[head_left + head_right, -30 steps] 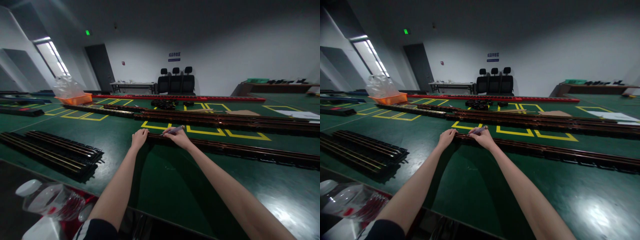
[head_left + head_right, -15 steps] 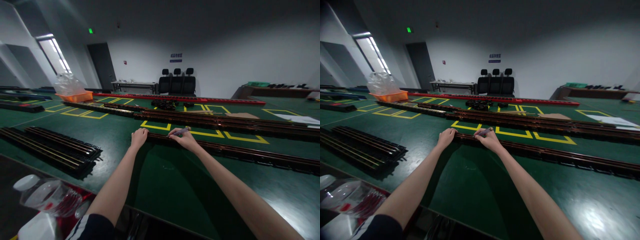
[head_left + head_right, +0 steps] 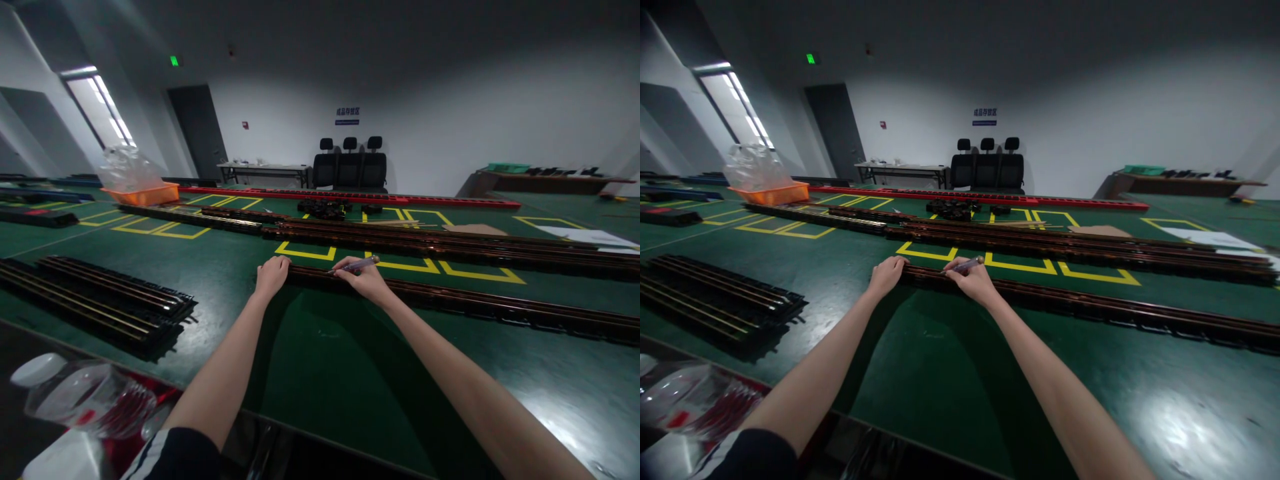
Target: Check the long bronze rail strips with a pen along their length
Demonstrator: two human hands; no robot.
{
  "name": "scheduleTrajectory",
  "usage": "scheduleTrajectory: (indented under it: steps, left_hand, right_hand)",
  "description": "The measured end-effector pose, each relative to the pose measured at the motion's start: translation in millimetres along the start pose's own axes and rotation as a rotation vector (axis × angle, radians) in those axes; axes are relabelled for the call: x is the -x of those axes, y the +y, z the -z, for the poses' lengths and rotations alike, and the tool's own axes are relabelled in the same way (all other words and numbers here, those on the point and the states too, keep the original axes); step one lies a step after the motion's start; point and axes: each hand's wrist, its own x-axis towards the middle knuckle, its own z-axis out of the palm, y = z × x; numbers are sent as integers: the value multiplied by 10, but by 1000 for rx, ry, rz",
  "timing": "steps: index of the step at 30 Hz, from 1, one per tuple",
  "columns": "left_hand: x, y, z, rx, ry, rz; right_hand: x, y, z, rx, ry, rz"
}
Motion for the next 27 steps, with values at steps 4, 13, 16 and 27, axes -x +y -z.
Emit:
scheduleTrajectory:
  steps: [4,13,16,27]
  left_hand:
    - [30,58,-46,-76,123,-73]
    - [101,246,-68,-221,250,-347]
    - [131,342,-72,-223,208,-393]
    - [174,505,-106,-311,-30,-473]
  right_hand:
    - [16,-48,-38,12,-30,16]
    - [-26,19,-11,-23,50,5]
    - [-31,41,-28,-34,62,14]
    - [-23,50,-28,-11,53,27]
